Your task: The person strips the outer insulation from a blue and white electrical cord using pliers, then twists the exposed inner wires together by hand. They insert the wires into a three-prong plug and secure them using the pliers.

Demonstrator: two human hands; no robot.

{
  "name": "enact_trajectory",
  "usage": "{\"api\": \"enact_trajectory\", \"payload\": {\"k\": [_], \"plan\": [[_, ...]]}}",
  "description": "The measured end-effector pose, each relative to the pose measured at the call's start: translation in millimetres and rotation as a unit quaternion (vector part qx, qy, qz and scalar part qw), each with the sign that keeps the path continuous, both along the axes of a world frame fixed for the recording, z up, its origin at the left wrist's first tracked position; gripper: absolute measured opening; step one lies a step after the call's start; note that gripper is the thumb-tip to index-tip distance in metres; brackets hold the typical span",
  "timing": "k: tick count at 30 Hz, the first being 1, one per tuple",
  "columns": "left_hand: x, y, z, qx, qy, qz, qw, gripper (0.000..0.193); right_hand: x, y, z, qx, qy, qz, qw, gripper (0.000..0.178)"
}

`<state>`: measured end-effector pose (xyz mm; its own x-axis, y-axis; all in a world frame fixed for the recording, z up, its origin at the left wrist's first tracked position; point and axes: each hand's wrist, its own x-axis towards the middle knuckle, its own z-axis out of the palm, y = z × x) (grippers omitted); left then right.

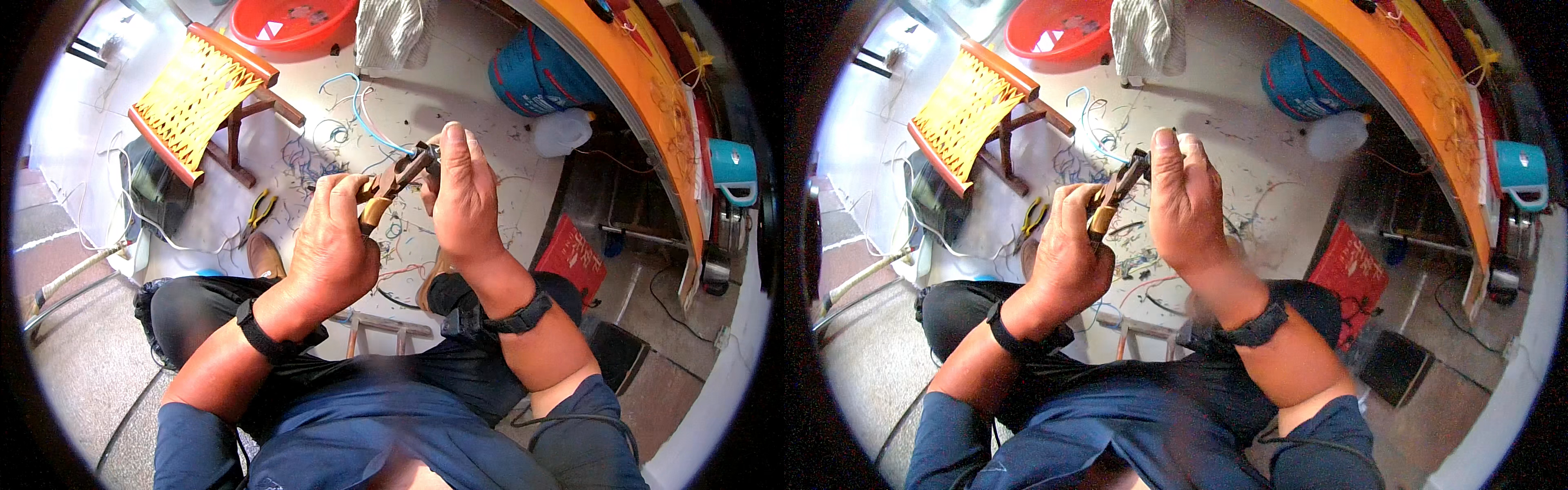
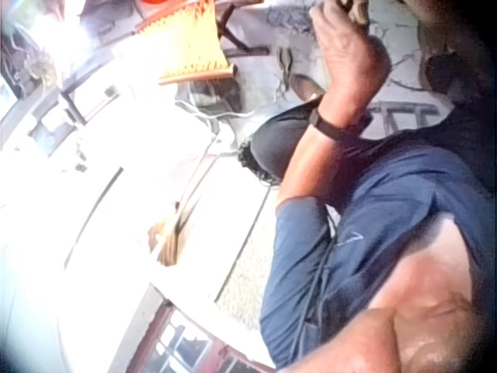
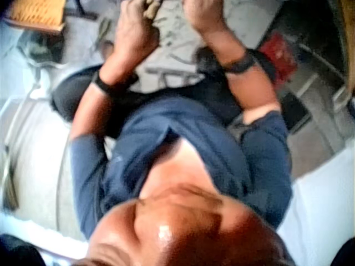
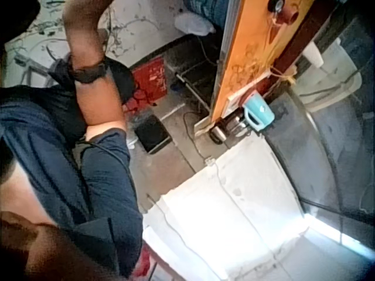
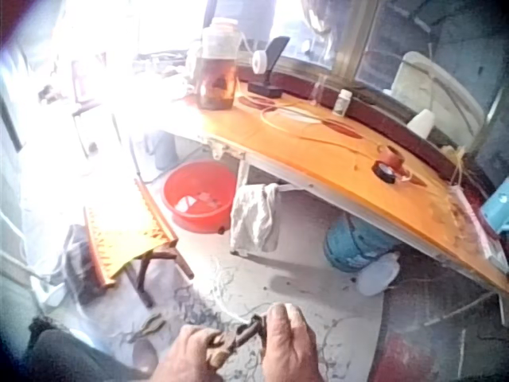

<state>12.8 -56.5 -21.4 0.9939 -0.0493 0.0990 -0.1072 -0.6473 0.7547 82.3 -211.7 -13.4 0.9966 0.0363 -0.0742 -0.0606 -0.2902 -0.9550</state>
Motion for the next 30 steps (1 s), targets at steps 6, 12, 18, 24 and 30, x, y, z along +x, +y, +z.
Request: {"api": "enact_trajectory", "payload": {"k": [6, 12, 18, 24, 30], "plan": [[4, -6, 3, 0.014, -0.018, -0.002, 1.0, 0.06, 15, 0, -5, 0.027, -0.016, -0.014, 0.999, 0.051], [4, -12, 7, -0.015, 0.0, -0.012, 1.0, 0.059, 19, 0, -1, 0.082, -0.031, -0.032, 0.996, 0.047], [2, -14, 13, -0.039, 0.038, -0.025, 0.998, 0.057, 19, -7, 2, 0.12, 0.017, -0.033, 0.992, 0.042], [-2, -13, 13, -0.061, 0.065, -0.045, 0.995, 0.055, 19, -13, 14, 0.139, 0.086, -0.008, 0.986, 0.031], [-4, -10, 13, -0.107, 0.073, -0.067, 0.989, 0.058, 18, -16, 14, 0.112, 0.071, 0.018, 0.991, 0.019]]}}
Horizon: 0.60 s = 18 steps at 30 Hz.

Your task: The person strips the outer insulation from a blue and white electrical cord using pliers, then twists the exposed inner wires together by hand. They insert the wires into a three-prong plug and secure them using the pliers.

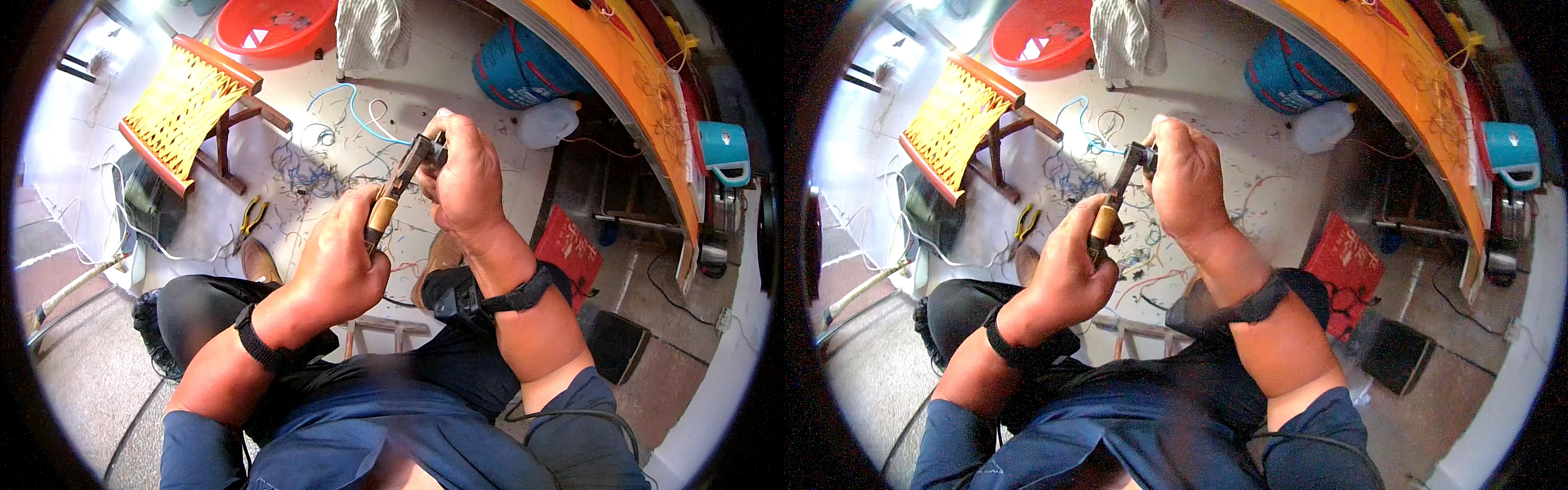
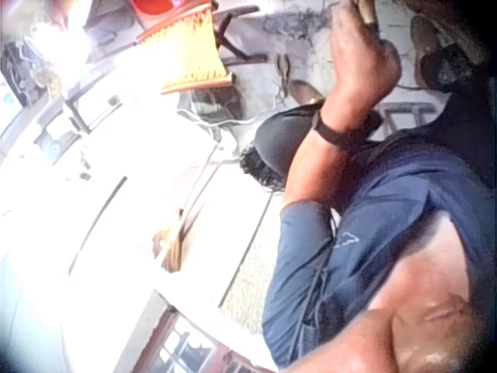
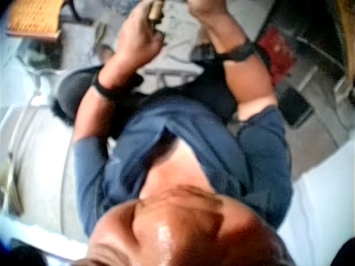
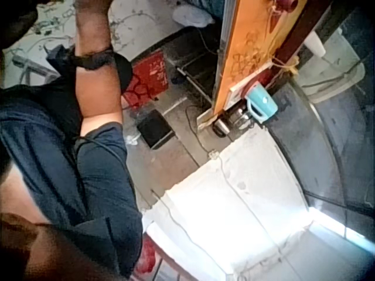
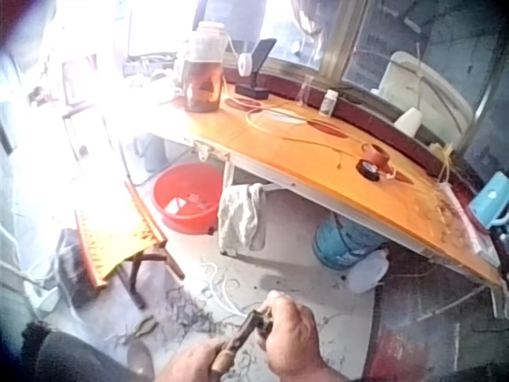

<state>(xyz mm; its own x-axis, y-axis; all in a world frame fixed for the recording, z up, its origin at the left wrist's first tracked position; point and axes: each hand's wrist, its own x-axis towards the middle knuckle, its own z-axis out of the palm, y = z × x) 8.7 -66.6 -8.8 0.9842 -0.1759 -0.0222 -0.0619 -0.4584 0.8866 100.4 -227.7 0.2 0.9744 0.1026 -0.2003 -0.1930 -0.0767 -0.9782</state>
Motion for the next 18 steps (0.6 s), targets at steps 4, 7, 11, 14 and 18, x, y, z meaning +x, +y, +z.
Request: {"api": "enact_trajectory", "payload": {"k": [4, 7, 11, 14, 18], "plan": [[1, 2, 5, -0.042, 0.047, -0.022, 0.998, 0.057, 0, -1, -3, -0.053, -0.062, 0.027, 0.996, 0.02], [1, 4, 7, -0.11, 0.101, -0.034, 0.988, 0.055, 1, -1, 1, -0.041, -0.017, 0.025, 0.999, 0.018], [6, 2, 10, -0.105, 0.129, -0.029, 0.986, 0.053, 9, -4, -9, -0.025, -0.041, 0.025, 0.999, 0.028], [10, -3, 0, 0.0, 0.046, 0.009, 0.999, 0.053, 11, 7, -3, -0.026, -0.08, -0.027, 0.996, 0.033], [12, -9, -8, 0.096, -0.057, 0.044, 0.993, 0.057, 7, 14, 5, -0.036, -0.111, -0.067, 0.991, 0.03]]}}
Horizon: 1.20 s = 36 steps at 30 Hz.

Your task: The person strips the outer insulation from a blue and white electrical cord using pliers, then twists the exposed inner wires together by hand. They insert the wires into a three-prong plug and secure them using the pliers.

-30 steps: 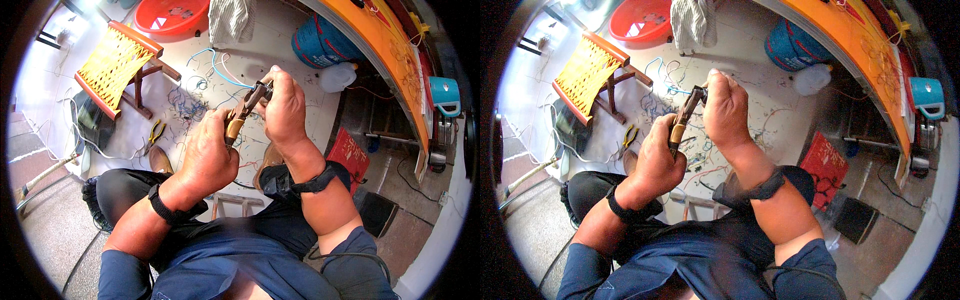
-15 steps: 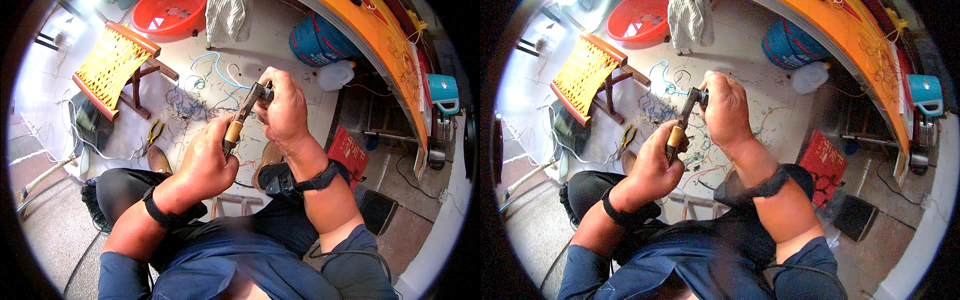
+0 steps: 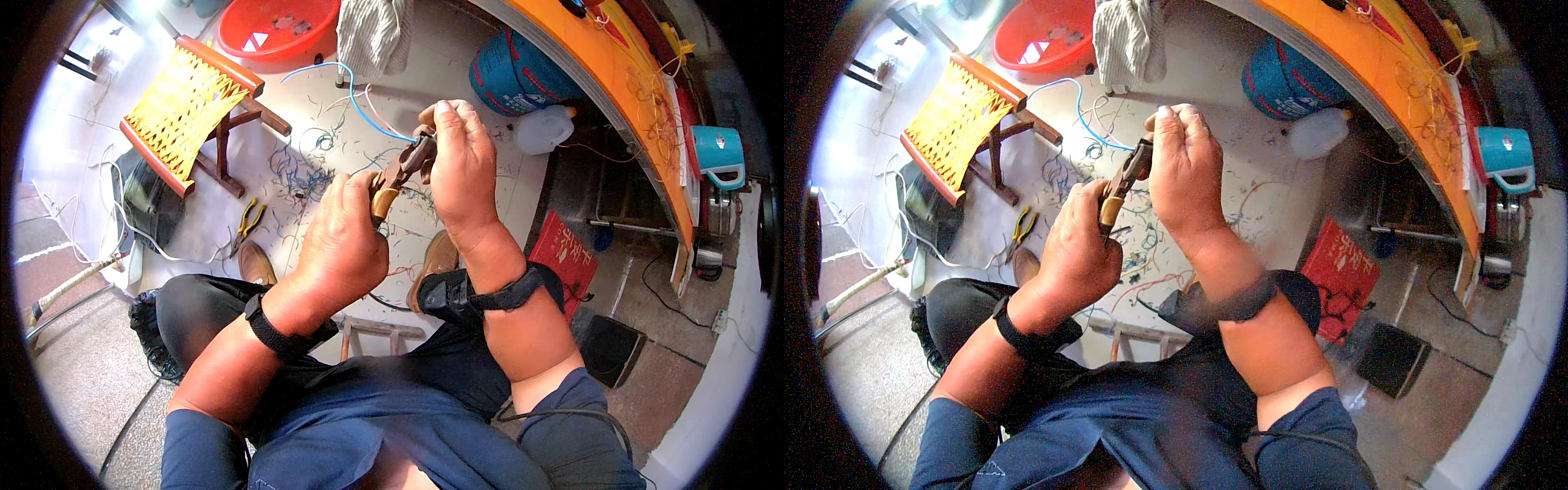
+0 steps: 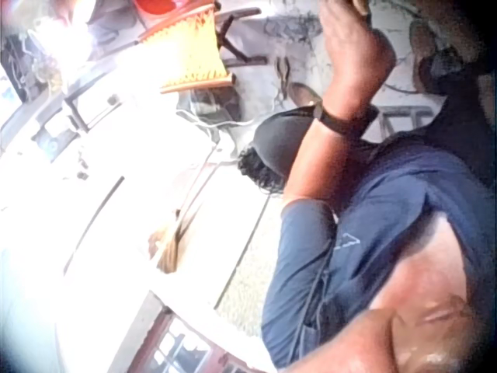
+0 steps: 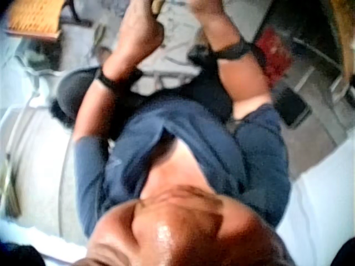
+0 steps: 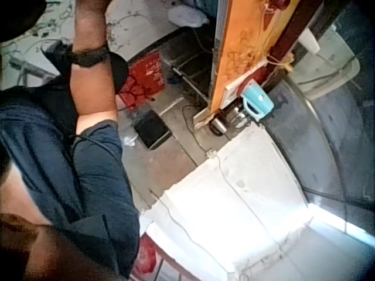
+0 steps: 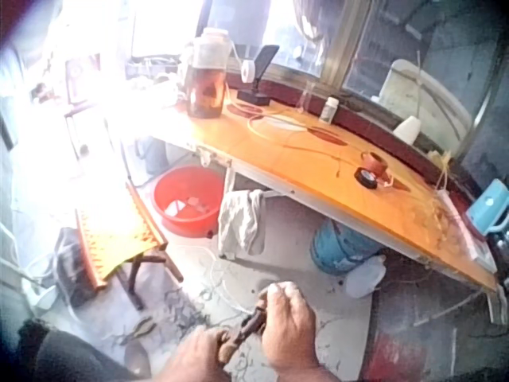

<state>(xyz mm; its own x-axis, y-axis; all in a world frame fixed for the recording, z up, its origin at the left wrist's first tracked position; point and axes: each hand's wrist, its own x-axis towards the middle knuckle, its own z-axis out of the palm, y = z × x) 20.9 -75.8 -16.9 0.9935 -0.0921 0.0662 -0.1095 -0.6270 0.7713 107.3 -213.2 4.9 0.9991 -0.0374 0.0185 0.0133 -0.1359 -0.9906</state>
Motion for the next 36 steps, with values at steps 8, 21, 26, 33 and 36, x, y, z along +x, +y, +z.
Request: {"api": "enact_trajectory", "payload": {"k": [8, 21, 26, 33, 36], "plan": [[-2, -2, 6, -0.015, -0.022, -0.035, 0.999, 0.058, 2, -14, 2, -0.032, -0.072, 0.032, 0.996, 0.027], [-10, 3, 21, -0.099, 0.101, -0.076, 0.987, 0.054, 3, -26, -2, 0.008, -0.028, 0.094, 0.995, 0.024], [-10, 7, 22, -0.144, 0.12, -0.093, 0.978, 0.05, 3, -24, -1, 0.019, 0.025, 0.088, 0.996, 0.026], [-7, 12, 33, -0.245, 0.213, -0.112, 0.939, 0.045, 2, -28, -8, -0.052, -0.021, 0.126, 0.99, 0.025], [-7, 14, 33, -0.278, 0.247, -0.111, 0.922, 0.042, 2, -28, -9, -0.077, -0.036, 0.138, 0.987, 0.025]]}}
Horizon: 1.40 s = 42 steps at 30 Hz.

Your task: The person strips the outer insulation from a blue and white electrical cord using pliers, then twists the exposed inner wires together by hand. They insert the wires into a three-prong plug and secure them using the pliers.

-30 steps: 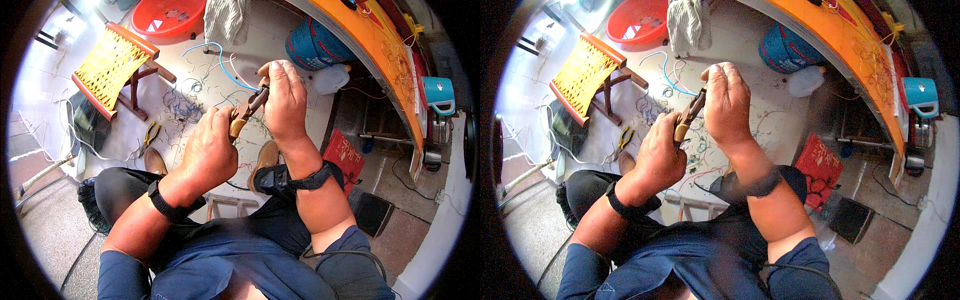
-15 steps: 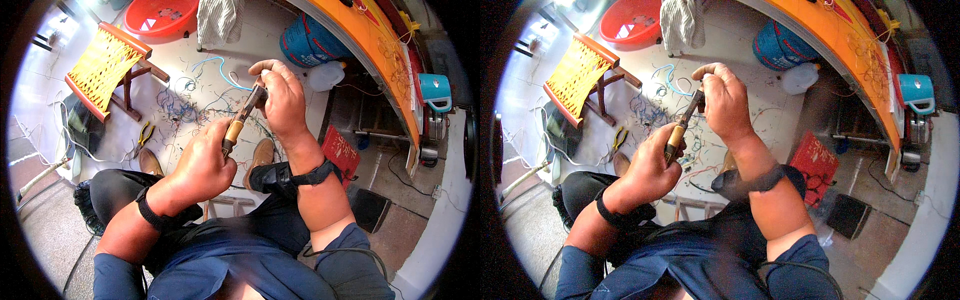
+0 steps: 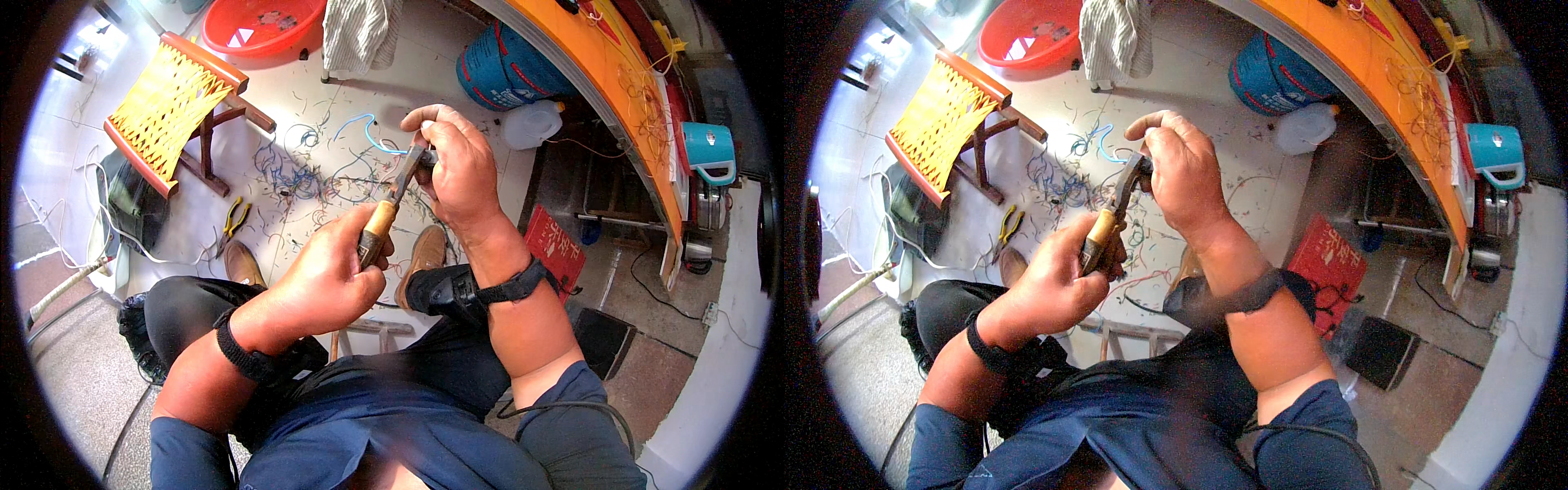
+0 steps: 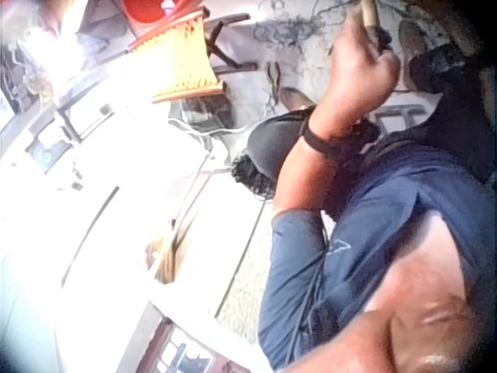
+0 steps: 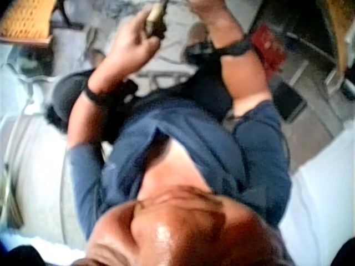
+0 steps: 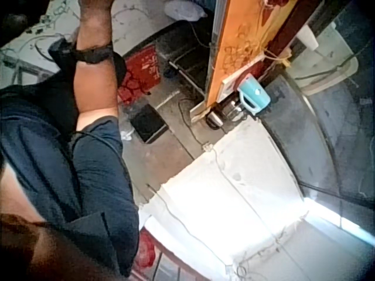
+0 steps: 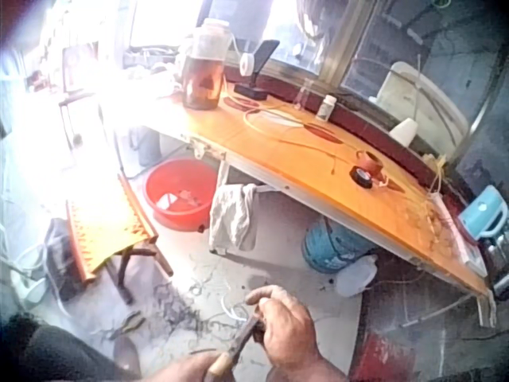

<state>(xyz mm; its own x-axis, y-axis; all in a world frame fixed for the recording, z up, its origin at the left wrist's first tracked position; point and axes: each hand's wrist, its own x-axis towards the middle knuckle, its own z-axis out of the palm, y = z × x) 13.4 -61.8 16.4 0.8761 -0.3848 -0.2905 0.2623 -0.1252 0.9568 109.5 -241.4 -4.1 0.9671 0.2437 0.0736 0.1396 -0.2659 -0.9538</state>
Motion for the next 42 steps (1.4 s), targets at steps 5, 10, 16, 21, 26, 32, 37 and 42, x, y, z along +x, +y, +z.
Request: {"api": "enact_trajectory", "payload": {"k": [5, 10, 16, 21, 26, 32, 37, 42], "plan": [[3, 3, 2, -0.06, 0.07, 0.002, 0.996, 0.04, 0, -4, -4, -0.006, -0.02, 0.015, 1.0, 0.024], [6, 8, 1, -0.068, 0.132, -0.03, 0.989, 0.036, -4, 0, 7, 0.058, 0.15, -0.016, 0.987, 0.024], [7, 2, -13, -0.083, 0.119, 0.0, 0.989, 0.038, 0, -6, 0, -0.036, 0.035, -0.024, 0.998, 0.026], [1, 7, -23, -0.043, 0.087, 0.005, 0.995, 0.047, -9, -1, 10, -0.081, -0.04, -0.013, 0.996, 0.022], [2, 4, -26, 0.025, 0.01, 0.028, 0.999, 0.05, -10, 3, 13, -0.016, 0.019, -0.035, 0.999, 0.026], [-2, -1, -30, 0.119, -0.122, 0.069, 0.983, 0.058, -16, 9, 13, 0.174, 0.197, -0.059, 0.963, 0.037], [-1, -8, -37, 0.23, -0.238, 0.093, 0.939, 0.066, -19, 13, 13, 0.246, 0.253, -0.066, 0.933, 0.04], [1, -13, -35, 0.317, -0.19, 0.09, 0.925, 0.07, -23, 13, 15, 0.269, 0.303, -0.089, 0.91, 0.042]]}}
